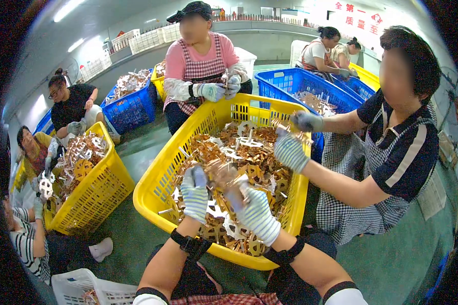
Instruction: Sorting and inspecting gold-colored plastic components on a factory floor.
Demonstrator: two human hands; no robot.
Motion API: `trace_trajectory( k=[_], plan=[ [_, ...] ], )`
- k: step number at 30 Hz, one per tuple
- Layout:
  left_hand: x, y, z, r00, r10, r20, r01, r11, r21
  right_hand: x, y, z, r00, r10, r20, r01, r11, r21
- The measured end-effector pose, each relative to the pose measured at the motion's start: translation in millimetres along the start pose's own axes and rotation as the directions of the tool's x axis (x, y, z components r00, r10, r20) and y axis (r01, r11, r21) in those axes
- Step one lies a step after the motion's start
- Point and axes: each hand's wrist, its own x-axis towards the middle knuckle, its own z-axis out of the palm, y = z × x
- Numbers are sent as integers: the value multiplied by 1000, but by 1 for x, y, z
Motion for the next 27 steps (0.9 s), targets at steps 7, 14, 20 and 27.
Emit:
trace_trajectory(
  k=[7, 14, 20, 27],
  plan=[
    [-2, 33, 2, 844, -454, 285, 531, 785, -319, 9, -11, -14, 992, 92, -89, -123, 874, -471],
    [-1, 7, -2, 933, -227, 278, 247, 968, -39, -6, -21, 1, 963, -68, 259, 258, 491, -832],
    [-3, 5, 0, 987, -59, 152, 27, 979, 204, -4, -23, 7, 965, -108, 241, 263, 468, -844],
    [-12, 35, 6, 902, -147, 406, 283, 911, -299, 15, -13, -11, 917, 389, -92, -400, 889, -225]
  ],
)
